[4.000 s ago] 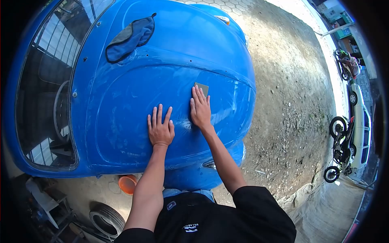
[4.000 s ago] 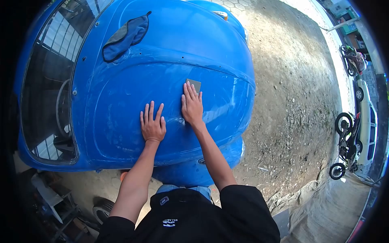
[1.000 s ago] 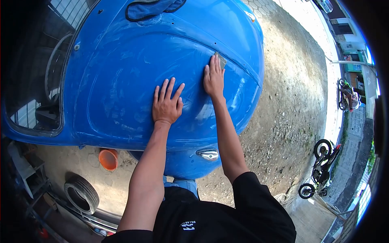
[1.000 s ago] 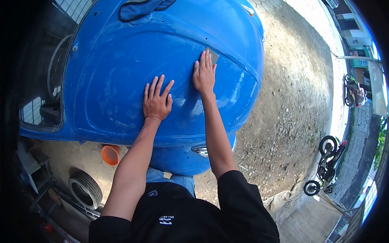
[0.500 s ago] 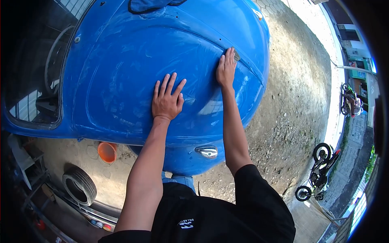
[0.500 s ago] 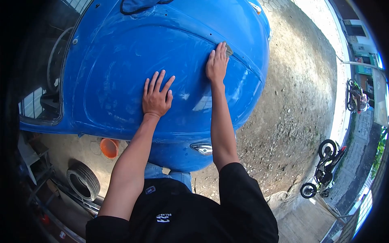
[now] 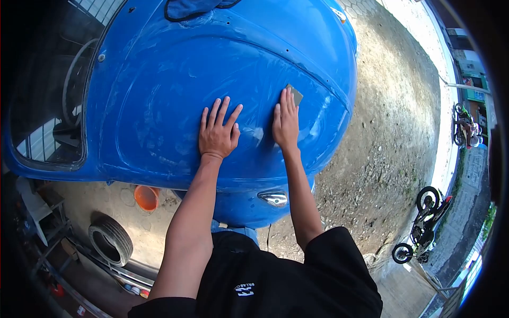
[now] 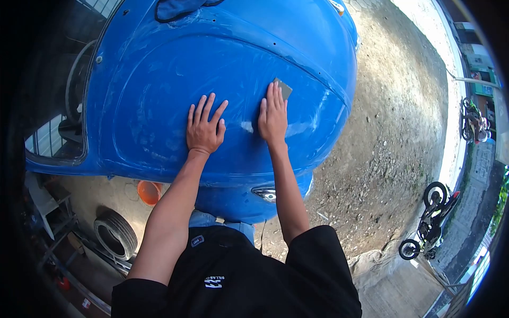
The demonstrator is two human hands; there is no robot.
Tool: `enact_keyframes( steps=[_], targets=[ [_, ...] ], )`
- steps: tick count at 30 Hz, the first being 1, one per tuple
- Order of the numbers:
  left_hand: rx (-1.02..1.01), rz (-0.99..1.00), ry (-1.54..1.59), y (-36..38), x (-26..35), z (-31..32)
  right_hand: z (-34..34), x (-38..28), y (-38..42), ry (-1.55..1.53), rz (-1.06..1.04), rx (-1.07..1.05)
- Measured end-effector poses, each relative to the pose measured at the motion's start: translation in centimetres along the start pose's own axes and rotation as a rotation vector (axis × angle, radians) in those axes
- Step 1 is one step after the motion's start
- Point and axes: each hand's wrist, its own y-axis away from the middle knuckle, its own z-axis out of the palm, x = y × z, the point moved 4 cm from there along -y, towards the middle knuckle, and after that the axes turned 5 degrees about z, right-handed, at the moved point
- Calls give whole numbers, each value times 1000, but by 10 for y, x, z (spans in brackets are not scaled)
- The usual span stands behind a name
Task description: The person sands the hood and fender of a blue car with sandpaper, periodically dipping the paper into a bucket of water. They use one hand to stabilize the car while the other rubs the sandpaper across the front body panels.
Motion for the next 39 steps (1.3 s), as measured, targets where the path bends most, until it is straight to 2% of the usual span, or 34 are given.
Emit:
enact_keyframes(
  steps=[2, 4, 6, 8, 11, 14, 16, 18, 20, 24, 28, 30, 34, 37, 39],
  targets=[
    [14, 11, -8, -1, 1, -1, -7, 27, -74, -1, -15, 87],
    [6, 13, -3, 3, 2, 0, -8, 34, -74, 8, -13, 92],
    [5, 11, 0, -3, 1, 0, -3, 16, -25, 36, -12, 51],
    [-11, 5, -3, -1, 1, -1, 14, 2, 80, 69, -30, -26],
    [-12, 11, 7, 0, 0, 1, 34, -4, 210, 29, 87, -210],
    [-5, 12, -15, -4, 0, 1, 32, -6, 190, 61, 81, -166],
    [-8, 11, -19, -1, 1, 1, 16, -10, 105, 47, 52, -67],
    [-4, 7, -25, 0, 1, 2, -6, -6, 18, -124, 88, 1],
    [-3, 9, -57, 0, 1, 2, -8, 18, -46, -126, 88, 61],
    [-6, 17, -52, -2, 2, -2, -6, 5, -19, -32, 67, 85],
    [-8, 35, -50, -3, 3, -4, 28, -10, 171, 2, 59, -77],
    [3, 43, -58, -2, 2, -4, 29, -17, 219, -65, 150, -212],
    [15, 63, -89, -3, 5, -6, 19, -22, 175, -43, 140, -167],
    [44, 93, -134, 0, 5, -5, 2, -19, 99, -126, 163, -33],
    [54, 104, -126, 8, 6, -7, 5, -21, 89, -153, 191, 31]
  ],
)
